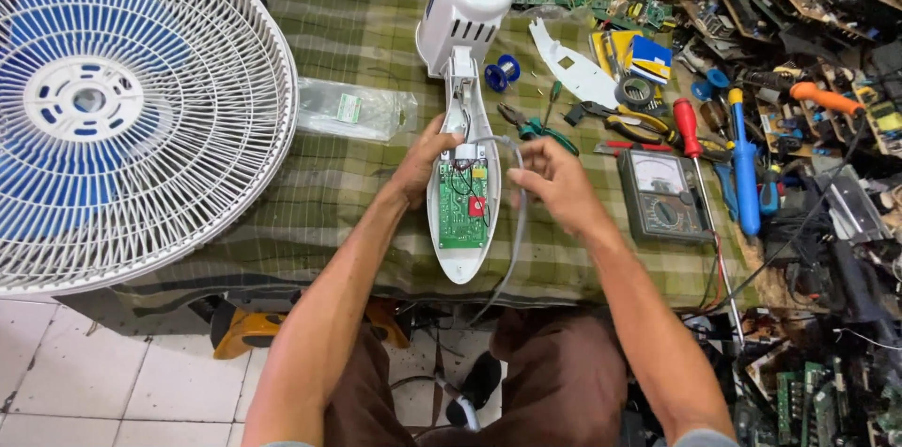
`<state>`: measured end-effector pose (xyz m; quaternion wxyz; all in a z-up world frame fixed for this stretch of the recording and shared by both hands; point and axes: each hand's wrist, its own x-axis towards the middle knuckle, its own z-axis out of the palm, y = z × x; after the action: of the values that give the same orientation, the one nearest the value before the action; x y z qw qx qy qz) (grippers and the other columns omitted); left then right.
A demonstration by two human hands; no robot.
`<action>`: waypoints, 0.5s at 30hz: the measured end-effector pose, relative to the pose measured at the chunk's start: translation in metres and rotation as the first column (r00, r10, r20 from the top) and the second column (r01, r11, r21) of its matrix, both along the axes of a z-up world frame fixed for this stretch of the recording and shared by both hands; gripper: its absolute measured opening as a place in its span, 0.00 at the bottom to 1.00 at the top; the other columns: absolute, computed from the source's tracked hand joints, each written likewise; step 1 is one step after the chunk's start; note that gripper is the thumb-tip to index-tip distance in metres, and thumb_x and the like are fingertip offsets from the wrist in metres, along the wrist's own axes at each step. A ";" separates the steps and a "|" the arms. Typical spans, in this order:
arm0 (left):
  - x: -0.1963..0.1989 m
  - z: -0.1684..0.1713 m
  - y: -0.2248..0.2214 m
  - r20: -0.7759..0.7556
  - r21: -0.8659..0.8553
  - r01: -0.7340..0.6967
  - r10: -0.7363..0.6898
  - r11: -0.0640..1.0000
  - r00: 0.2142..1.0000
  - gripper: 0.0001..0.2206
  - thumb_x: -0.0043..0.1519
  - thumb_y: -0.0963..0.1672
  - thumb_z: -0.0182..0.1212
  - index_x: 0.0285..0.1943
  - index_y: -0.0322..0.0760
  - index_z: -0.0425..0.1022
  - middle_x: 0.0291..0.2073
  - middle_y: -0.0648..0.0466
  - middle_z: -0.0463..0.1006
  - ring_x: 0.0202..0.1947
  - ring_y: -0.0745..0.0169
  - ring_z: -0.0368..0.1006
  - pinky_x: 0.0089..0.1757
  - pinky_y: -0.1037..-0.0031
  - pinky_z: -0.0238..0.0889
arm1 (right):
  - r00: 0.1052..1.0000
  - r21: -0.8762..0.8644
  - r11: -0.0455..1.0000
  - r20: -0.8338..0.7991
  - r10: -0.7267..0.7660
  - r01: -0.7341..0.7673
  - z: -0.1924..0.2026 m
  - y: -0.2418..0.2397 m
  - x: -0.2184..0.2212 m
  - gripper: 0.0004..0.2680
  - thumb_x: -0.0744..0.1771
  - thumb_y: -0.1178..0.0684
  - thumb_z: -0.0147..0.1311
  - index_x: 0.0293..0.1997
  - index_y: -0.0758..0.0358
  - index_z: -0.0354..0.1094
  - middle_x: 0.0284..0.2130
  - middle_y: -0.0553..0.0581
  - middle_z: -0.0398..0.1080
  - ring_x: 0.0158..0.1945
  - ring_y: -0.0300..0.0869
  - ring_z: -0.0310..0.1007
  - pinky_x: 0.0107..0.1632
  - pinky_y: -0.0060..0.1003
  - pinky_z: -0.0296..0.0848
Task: Final testing and inspection of a circuit board and its wiring inside an appliance housing on a repair bench.
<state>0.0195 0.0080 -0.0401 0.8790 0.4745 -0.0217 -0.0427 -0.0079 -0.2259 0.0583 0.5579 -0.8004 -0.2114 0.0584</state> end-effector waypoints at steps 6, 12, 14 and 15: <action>0.018 -0.027 0.002 0.077 0.015 0.007 -0.009 1.000 0.997 0.33 0.58 0.49 0.67 0.74 0.45 0.62 0.62 0.43 0.69 0.59 0.48 0.68 0.56 0.56 0.67 | 0.936 -0.140 0.983 0.347 -0.063 0.118 0.018 -0.011 0.042 0.05 0.67 0.56 0.63 0.46 0.57 0.79 0.27 0.54 0.74 0.25 0.40 0.71 0.31 0.35 0.71; 0.042 -0.052 0.009 0.116 0.016 0.012 -0.014 1.000 0.993 0.35 0.60 0.49 0.68 0.77 0.43 0.58 0.64 0.41 0.68 0.60 0.47 0.68 0.56 0.55 0.67 | 0.756 -0.430 0.903 0.586 0.292 -0.016 0.065 0.037 0.093 0.03 0.67 0.59 0.61 0.42 0.59 0.78 0.38 0.61 0.71 0.42 0.63 0.73 0.46 0.56 0.73; 0.026 -0.031 0.005 0.104 0.011 0.031 -0.032 0.999 0.994 0.34 0.61 0.49 0.68 0.77 0.44 0.58 0.62 0.42 0.70 0.58 0.48 0.70 0.55 0.56 0.69 | 0.761 -0.469 0.881 0.552 0.341 -0.055 0.059 0.048 0.105 0.03 0.67 0.60 0.60 0.42 0.61 0.77 0.38 0.64 0.71 0.43 0.66 0.73 0.46 0.58 0.72; 0.007 -0.003 -0.001 0.087 -0.007 0.040 -0.039 0.999 0.995 0.34 0.60 0.48 0.67 0.76 0.45 0.59 0.61 0.44 0.71 0.56 0.50 0.72 0.53 0.57 0.71 | 0.800 -0.362 0.929 0.532 0.277 -0.081 0.053 0.053 0.109 0.03 0.66 0.60 0.62 0.41 0.60 0.78 0.36 0.61 0.72 0.42 0.60 0.75 0.45 0.53 0.73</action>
<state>0.0268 0.0074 -0.0431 0.8782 0.4716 -0.0694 -0.0392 0.1013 -0.1731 0.1114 0.3218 -0.8363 -0.4328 -0.0989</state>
